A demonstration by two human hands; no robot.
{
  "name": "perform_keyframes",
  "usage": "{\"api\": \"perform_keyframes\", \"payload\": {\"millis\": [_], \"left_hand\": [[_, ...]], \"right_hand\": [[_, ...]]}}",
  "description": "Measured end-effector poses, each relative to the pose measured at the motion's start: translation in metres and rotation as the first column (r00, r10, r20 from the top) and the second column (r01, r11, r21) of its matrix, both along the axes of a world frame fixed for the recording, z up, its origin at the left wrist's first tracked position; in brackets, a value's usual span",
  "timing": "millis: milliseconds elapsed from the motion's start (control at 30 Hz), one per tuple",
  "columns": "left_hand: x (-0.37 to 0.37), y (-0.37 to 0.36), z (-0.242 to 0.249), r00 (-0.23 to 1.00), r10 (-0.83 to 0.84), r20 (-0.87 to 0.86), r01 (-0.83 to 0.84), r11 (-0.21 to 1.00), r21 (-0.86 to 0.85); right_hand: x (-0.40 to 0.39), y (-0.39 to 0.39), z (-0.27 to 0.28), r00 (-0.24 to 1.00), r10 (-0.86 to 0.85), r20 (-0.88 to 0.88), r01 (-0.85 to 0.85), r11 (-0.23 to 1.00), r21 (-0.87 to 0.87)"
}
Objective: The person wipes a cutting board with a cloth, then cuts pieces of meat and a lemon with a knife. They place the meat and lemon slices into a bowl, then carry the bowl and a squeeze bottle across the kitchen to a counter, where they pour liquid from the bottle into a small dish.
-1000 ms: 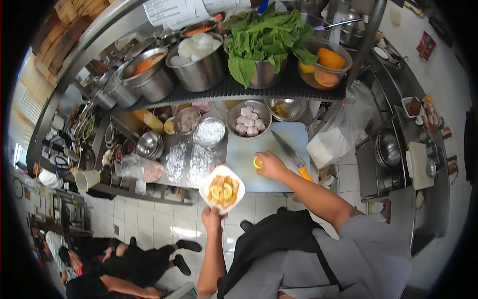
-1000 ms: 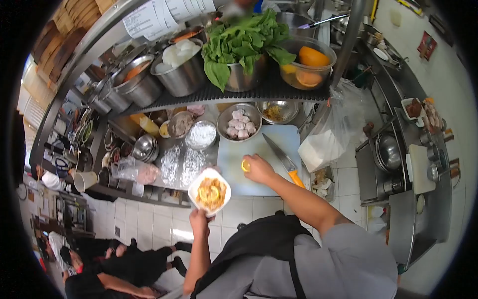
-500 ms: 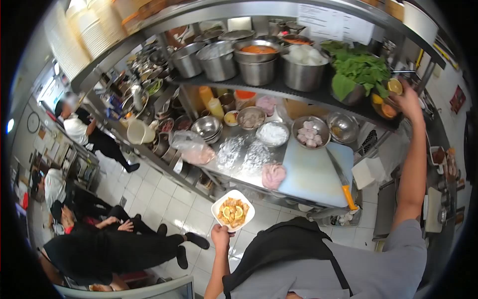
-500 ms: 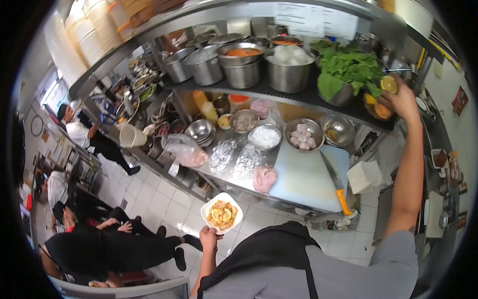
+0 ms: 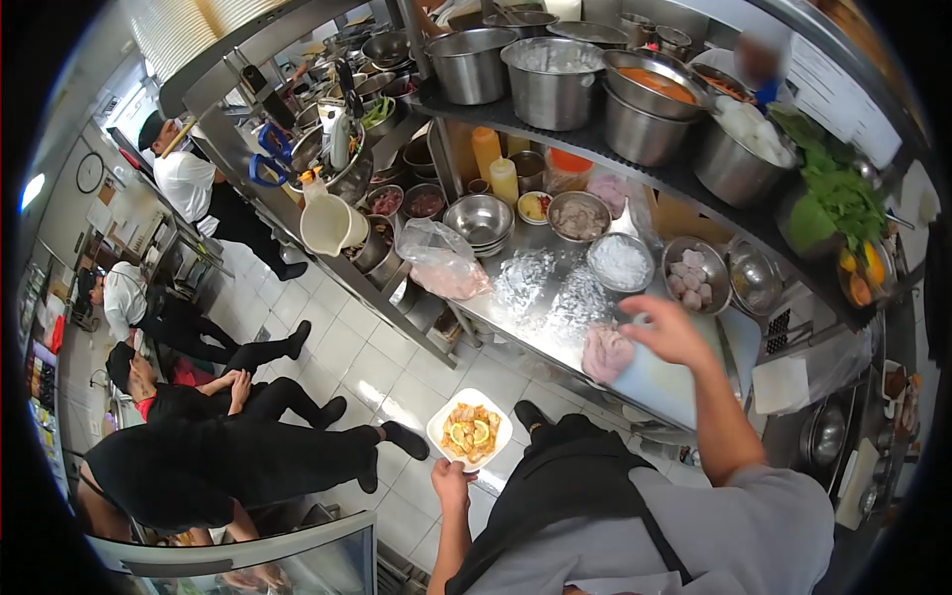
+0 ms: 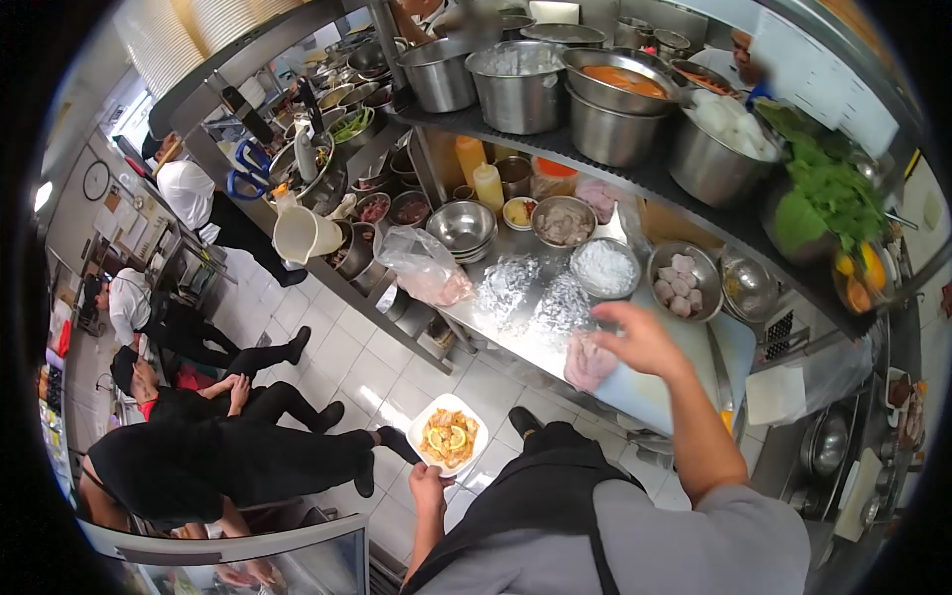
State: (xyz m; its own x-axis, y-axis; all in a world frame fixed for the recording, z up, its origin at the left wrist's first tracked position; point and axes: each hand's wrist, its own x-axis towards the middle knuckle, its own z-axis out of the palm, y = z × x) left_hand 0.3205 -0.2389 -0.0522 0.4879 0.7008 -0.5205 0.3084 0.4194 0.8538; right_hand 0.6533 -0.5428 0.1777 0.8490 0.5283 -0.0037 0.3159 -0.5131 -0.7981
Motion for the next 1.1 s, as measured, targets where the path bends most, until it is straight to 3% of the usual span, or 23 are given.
{"api": "perform_keyframes", "payload": {"millis": [33,167,267,367,433,467,567,667,700,800,900,1000,1067,1100], "left_hand": [[-0.004,0.003,-0.005,1.0,0.029,-0.004,-0.029,1.0,-0.011],[-0.015,0.017,-0.014,0.991,0.125,-0.036,-0.126,0.992,-0.031],[-0.014,0.038,-0.01,0.981,0.182,-0.06,-0.183,0.983,-0.017],[-0.019,0.053,-0.01,0.967,0.245,-0.067,-0.242,0.969,0.045],[-0.019,0.059,0.0,0.95,0.312,-0.024,-0.311,0.949,0.051],[-0.017,0.063,0.005,0.94,0.342,0.003,-0.342,0.938,0.054],[-0.013,0.063,0.007,0.905,0.425,0.002,-0.424,0.905,0.031],[-0.009,0.077,0.009,0.892,0.453,-0.006,-0.452,0.892,0.024],[-0.012,0.081,0.009,0.891,0.453,-0.013,-0.453,0.891,0.02],[-0.006,0.096,-0.005,0.896,0.443,0.037,-0.443,0.897,0.005],[-0.007,0.119,-0.009,0.91,0.412,0.034,-0.413,0.911,0.018],[-0.006,0.146,-0.02,0.925,0.38,0.024,-0.38,0.923,0.06],[-0.002,0.163,-0.032,0.934,0.357,0.014,-0.357,0.931,0.072],[-0.001,0.171,-0.034,0.94,0.342,0.003,-0.341,0.936,0.085]], "right_hand": [[0.02,0.021,-0.027,0.998,0.063,-0.027,-0.064,0.998,-0.011],[0.115,0.109,-0.094,1.0,0.002,-0.006,-0.002,0.997,0.08],[0.221,0.188,-0.141,0.975,-0.127,0.182,0.095,0.981,0.171],[0.302,0.25,-0.146,0.898,-0.247,0.365,0.159,0.954,0.255],[0.339,0.281,-0.15,0.851,-0.295,0.435,0.256,0.955,0.148],[0.345,0.291,-0.143,0.815,-0.302,0.495,0.296,0.951,0.093],[0.353,0.307,-0.134,0.902,-0.168,0.399,0.197,0.98,-0.031],[0.358,0.313,-0.135,0.93,-0.141,0.34,0.151,0.989,-0.003],[0.361,0.308,-0.137,0.938,-0.108,0.33,0.082,0.992,0.091],[0.359,0.29,-0.122,0.815,-0.36,0.455,0.234,0.922,0.309],[0.353,0.252,-0.101,0.901,-0.411,0.141,0.288,0.809,0.513],[0.329,0.22,-0.087,0.831,-0.496,0.25,0.197,0.684,0.703],[0.288,0.197,-0.081,0.905,-0.408,-0.123,0.385,0.66,0.645],[0.267,0.191,-0.084,0.924,-0.379,-0.048,0.303,0.651,0.695]]}}
